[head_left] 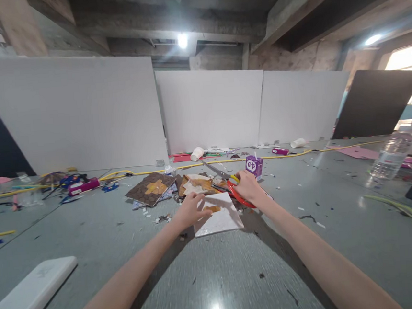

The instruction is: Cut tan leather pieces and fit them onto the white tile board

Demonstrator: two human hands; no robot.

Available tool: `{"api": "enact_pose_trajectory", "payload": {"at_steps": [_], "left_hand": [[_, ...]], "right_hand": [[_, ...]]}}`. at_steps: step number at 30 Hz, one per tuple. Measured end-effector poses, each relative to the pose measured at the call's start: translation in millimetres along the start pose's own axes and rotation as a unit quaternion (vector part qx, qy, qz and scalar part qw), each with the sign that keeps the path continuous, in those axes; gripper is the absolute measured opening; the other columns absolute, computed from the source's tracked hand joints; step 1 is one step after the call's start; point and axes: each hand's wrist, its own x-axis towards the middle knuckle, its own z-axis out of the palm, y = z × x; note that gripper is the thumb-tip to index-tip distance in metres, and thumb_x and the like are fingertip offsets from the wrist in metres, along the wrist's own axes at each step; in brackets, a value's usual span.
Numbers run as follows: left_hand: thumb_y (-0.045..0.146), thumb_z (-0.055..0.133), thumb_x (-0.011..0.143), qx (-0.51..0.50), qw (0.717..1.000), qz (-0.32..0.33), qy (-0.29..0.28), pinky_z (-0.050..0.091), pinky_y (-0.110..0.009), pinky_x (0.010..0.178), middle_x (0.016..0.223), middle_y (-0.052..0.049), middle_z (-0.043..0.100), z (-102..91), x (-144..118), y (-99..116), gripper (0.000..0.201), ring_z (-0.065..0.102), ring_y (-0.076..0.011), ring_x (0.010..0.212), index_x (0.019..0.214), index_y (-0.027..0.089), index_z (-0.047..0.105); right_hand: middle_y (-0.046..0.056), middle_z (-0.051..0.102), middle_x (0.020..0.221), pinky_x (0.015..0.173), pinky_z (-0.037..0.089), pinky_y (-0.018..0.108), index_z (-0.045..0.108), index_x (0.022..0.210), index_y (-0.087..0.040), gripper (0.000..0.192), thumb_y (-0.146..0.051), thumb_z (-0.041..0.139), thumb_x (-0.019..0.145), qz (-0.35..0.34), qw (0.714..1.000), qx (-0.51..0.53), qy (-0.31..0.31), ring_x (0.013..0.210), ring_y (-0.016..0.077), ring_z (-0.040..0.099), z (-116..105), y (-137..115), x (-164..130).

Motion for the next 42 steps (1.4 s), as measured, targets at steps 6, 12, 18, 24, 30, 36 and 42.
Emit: {"api": "enact_pose_trajectory", "payload": {"at_steps": [6, 12, 18, 24, 30, 36, 42], "left_hand": [[0.036, 0.053, 0.071, -0.016, 0.998, 0.035, -0.044, 0.037, -0.028, 0.078, 0.088, -0.005, 0.052, -3.8, 2.4, -0.1, 0.025, 0.050, -0.0193, 0.085, 0.088, 0.021, 0.063], [0.033, 0.055, 0.068, -0.037, 0.998, 0.022, -0.051, 0.038, -0.026, 0.072, 0.084, -0.005, 0.054, -3.2, 4.6, -2.0, 0.020, 0.051, -0.0182, 0.080, 0.078, 0.018, 0.064], [0.030, 0.056, 0.067, -0.064, 0.996, 0.016, -0.052, 0.038, -0.022, 0.069, 0.080, -0.003, 0.058, -4.2, 5.6, -4.3, 0.019, 0.053, -0.0151, 0.075, 0.075, 0.015, 0.063], [0.026, 0.045, 0.074, -0.070, 0.997, -0.005, -0.041, 0.038, -0.022, 0.066, 0.078, -0.004, 0.060, -4.0, 5.5, -3.8, 0.022, 0.054, -0.0151, 0.074, 0.073, 0.014, 0.063], [0.022, 0.044, 0.072, -0.069, 0.997, -0.025, -0.024, 0.038, -0.023, 0.069, 0.080, -0.006, 0.060, -2.4, 4.6, -2.9, 0.021, 0.054, -0.0159, 0.077, 0.074, 0.014, 0.064], [0.021, 0.043, 0.070, -0.074, 0.996, -0.038, -0.021, 0.039, -0.022, 0.070, 0.080, -0.005, 0.061, -0.2, 5.6, -4.9, 0.022, 0.054, -0.0155, 0.078, 0.073, 0.015, 0.064], [0.021, 0.041, 0.070, -0.071, 0.996, -0.052, -0.026, 0.039, -0.022, 0.068, 0.080, -0.003, 0.061, -0.1, 6.8, -7.8, 0.025, 0.055, -0.0154, 0.076, 0.073, 0.016, 0.065]], "right_hand": [[0.013, 0.060, 0.090, 0.069, 0.039, 0.023, 0.053, 0.091, -0.008, 0.028, -0.026, 0.053, 0.069, 0.042, 0.998, 0.003, -0.038, 0.083, 0.0179, 0.056, 1.5, 13.9, 3.6], [0.012, 0.062, 0.087, 0.063, 0.039, 0.022, 0.053, 0.088, -0.010, 0.032, -0.031, 0.059, 0.064, 0.065, 0.995, -0.014, -0.069, 0.080, 0.0194, 0.057, -10.2, 34.1, 9.3], [0.012, 0.061, 0.085, 0.061, 0.039, 0.024, 0.051, 0.088, -0.011, 0.050, -0.049, 0.061, 0.057, 0.009, 0.990, -0.064, -0.123, 0.076, 0.0205, 0.057, -25.3, 46.0, 12.3], [0.016, 0.058, 0.090, 0.064, 0.039, 0.027, 0.051, 0.088, -0.009, 0.053, -0.055, 0.054, 0.062, -0.085, 0.972, -0.114, -0.185, 0.080, 0.0224, 0.054, -28.2, 52.4, 11.5], [0.010, 0.058, 0.097, 0.067, 0.038, 0.026, 0.056, 0.090, -0.016, 0.051, -0.054, 0.059, 0.056, -0.107, 0.935, -0.146, -0.305, 0.090, 0.0240, 0.052, -39.7, 56.1, 12.1], [0.007, 0.060, 0.082, 0.056, 0.036, 0.024, 0.057, 0.079, -0.019, 0.042, -0.053, 0.059, 0.055, -0.133, 0.904, -0.192, -0.359, 0.074, 0.0214, 0.056, -39.3, 48.7, 11.9], [0.004, 0.060, 0.077, 0.051, 0.033, 0.022, 0.057, 0.074, -0.020, 0.036, -0.050, 0.060, 0.055, -0.123, 0.902, -0.192, -0.366, 0.067, 0.0174, 0.055, -29.3, 45.2, 9.9]]}}
